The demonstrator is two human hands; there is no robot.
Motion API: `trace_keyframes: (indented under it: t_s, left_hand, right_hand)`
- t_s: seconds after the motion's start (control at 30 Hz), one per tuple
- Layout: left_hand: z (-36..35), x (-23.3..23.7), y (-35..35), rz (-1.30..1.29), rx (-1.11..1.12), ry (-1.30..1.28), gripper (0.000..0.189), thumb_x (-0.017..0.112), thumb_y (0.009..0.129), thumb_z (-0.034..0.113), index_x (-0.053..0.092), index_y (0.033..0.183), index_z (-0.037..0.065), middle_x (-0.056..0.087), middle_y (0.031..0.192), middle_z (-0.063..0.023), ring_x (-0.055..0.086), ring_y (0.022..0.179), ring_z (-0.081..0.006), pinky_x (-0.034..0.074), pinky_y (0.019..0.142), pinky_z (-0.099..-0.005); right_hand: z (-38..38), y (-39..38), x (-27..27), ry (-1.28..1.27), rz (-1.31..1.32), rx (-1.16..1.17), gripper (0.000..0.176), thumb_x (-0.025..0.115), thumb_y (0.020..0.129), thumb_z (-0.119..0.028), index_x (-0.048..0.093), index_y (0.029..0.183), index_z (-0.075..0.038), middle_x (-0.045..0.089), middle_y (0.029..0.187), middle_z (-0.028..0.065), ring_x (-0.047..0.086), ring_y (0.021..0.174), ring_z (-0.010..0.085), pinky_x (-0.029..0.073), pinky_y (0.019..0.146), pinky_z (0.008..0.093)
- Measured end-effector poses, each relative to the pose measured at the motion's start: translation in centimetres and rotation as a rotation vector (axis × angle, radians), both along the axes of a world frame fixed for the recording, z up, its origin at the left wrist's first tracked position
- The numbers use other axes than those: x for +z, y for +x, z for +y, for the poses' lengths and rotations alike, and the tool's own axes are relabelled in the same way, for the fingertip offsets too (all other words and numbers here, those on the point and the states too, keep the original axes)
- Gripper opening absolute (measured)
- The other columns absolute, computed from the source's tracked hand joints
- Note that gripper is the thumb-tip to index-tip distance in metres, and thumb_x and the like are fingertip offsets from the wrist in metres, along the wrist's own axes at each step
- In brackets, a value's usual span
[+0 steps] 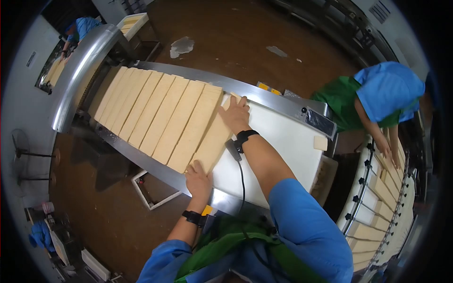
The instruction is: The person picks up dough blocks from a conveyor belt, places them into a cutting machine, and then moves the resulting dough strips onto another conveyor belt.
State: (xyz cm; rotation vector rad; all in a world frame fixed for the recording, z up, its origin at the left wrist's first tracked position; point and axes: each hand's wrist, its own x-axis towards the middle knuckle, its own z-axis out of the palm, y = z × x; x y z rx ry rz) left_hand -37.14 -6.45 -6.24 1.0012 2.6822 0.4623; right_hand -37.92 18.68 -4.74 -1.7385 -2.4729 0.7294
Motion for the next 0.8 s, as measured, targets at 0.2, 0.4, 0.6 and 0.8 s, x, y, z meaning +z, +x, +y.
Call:
trace_keyframes:
  t_s: [0.2, 0.4, 0.6, 0.8]
  left_hand:
    - [0.9, 1.8, 2.5, -0.278, -0.226, 0.195, 0.075, 0.077, 0.068, 0.02, 0.034, 0.126, 0.0, 0.039, 0.111, -0.0256, 0.047, 0.1, -0.0433, 0.045, 0.083, -0.0461]
    - [2.8, 2.7, 8.2, -0.59, -0.434, 0.062, 0.087, 0.077, 0.068, 0.034, 0.026, 0.128, -0.004, 0.035, 0.114, -0.0269, 0.049, 0.101, -0.045, 0.048, 0.085, -0.0449]
    - [4.9, 2.4, 15.1, -0.378, -0.568, 0.143, 0.079, 0.075, 0.069, 0.027, 0.029, 0.126, -0.004, 0.032, 0.118, -0.0275, 0.047, 0.104, -0.0436, 0.046, 0.089, -0.0453]
    - [6.9, 8.0, 25.4, -0.415, -0.818, 0.408, 0.075, 0.07, 0.068, 0.006, 0.031, 0.131, 0.001, 0.022, 0.132, -0.0299, 0.031, 0.122, -0.0448, 0.037, 0.098, -0.0427]
  right_hand:
    - [1.0, 11.1, 2.2, -0.021, -0.023, -0.336, 0.085, 0.064, 0.07, -0.042, 0.029, 0.139, -0.01, 0.027, 0.135, 0.024, 0.041, 0.115, 0.0444, 0.043, 0.093, 0.0488]
    - [1.0, 24.9, 3.2, 0.023, -0.06, -0.644, 0.091, 0.069, 0.067, -0.047, 0.029, 0.134, 0.0, 0.02, 0.138, 0.0261, 0.041, 0.115, 0.0483, 0.042, 0.095, 0.0475]
    - [-2.3, 36.7, -1.0, 0.291, 0.274, -0.885, 0.08, 0.073, 0.067, -0.036, 0.031, 0.124, 0.0, 0.028, 0.128, 0.0283, 0.046, 0.108, 0.0465, 0.041, 0.093, 0.0475]
    - [-9.6, 51.1, 8.3, 0.444, 0.491, -1.178, 0.076, 0.068, 0.07, -0.035, 0.028, 0.125, 0.0, 0.036, 0.119, 0.0284, 0.049, 0.103, 0.0469, 0.044, 0.088, 0.0479]
